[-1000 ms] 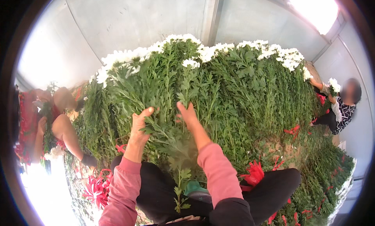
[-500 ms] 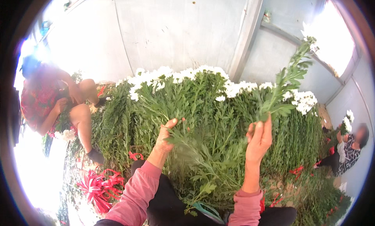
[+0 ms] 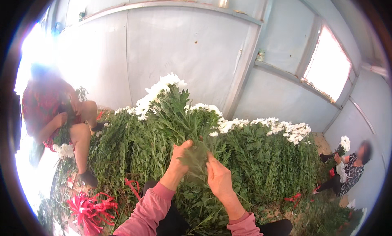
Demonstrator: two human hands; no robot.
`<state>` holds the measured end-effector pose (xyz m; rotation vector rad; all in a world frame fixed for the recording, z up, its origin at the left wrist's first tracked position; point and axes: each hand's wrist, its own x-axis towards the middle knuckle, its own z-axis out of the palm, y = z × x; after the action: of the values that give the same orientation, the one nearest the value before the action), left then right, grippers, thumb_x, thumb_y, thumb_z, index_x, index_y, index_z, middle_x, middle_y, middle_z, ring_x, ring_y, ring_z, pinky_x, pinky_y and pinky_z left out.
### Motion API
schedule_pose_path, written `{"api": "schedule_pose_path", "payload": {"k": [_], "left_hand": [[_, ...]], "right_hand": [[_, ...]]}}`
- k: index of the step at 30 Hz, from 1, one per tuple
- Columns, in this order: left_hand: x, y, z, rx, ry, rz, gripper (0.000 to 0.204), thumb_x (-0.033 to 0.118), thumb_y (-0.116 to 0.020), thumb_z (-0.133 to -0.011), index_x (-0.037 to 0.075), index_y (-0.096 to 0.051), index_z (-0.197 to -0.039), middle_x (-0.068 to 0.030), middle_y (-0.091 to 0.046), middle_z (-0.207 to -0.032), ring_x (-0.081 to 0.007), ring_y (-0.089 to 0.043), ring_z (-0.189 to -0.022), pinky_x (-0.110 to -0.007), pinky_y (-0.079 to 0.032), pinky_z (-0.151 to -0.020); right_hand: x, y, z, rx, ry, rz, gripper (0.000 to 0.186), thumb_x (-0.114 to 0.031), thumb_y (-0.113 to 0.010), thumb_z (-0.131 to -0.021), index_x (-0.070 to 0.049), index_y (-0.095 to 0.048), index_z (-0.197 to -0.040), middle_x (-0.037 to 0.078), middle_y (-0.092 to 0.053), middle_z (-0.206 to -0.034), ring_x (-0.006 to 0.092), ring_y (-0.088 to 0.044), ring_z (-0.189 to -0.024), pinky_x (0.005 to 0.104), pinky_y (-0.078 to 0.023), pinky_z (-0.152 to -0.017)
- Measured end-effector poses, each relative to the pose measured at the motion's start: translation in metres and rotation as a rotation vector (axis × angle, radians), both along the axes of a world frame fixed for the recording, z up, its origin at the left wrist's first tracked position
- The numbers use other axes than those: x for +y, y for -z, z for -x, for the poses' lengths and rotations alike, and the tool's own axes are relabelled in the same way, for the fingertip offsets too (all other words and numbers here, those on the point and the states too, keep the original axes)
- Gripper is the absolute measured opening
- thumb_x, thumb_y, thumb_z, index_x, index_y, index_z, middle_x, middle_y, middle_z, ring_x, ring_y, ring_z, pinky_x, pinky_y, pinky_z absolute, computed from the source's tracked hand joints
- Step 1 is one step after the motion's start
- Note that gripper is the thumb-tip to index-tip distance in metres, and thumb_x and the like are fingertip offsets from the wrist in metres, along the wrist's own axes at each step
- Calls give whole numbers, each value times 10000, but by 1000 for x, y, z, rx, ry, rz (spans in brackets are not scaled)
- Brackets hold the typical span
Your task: The person gathers white chrysanthemum stems from a large pile, aligns them into a bunch, and ties the stems with a red ribbon. The person repeats this process multiple times, creating several tied bouquets.
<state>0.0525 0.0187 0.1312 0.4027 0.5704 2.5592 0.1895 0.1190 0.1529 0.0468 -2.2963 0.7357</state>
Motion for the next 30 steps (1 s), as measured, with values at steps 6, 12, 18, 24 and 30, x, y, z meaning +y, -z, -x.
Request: {"api": "schedule_pose_path", "payload": {"k": [6, 12, 18, 24, 30], "left_hand": [[-4, -133, -23, 389, -220, 290, 410, 68, -794, -740, -53, -646, -1103, -142, -706, -996, -268, -686, -838, -463, -573, -837], [-25, -298, -63, 1190, -123, 878, 344, 63, -807, -766, 0, -682, -1080, -95, -737, -1011, -163, -694, -845, -341, -567, -774], [-40, -161, -100, 1669, 296, 1273, 737, 33, -869, -666, 68, -575, -1341, -78, -707, -1171, -176, -644, -1050, -358, -495, -1003], [-23, 18, -147, 894, 922, 1248, 703, 8, -877, -701, 39, -581, -1338, -41, -661, -1249, -144, -579, -1142, -317, -467, -1023], [7, 64, -172, 1318, 498, 1213, 1339, 193, -984, -523, 75, -164, -1575, -163, -311, -1569, -307, -336, -1431, -419, -307, -1181]], "right_hand": [[-3, -54, -15, 106, 64, -101, 414, -80, -577, -954, -68, -547, -1367, 213, -650, -1102, 420, -661, -859, 433, -556, -739], [71, -111, -73, 462, 119, 158, 536, -327, -566, -997, -100, -447, -1468, 139, -529, -1339, 273, -563, -1165, 406, -500, -953], [130, -25, -151, 468, -166, 917, 856, -741, -235, -978, -114, -285, -1560, 52, -339, -1568, 247, -351, -1417, 434, -252, -1141], [109, 97, -209, 195, -122, 1109, 1085, -885, -243, -847, -108, -154, -1600, 123, -232, -1632, 296, -195, -1511, 512, -136, -1203], [117, 145, -221, 241, -205, 1020, 855, -657, -232, -1020, -12, -182, -1579, 174, -273, -1610, 291, -232, -1503, 423, -167, -1224]]}}
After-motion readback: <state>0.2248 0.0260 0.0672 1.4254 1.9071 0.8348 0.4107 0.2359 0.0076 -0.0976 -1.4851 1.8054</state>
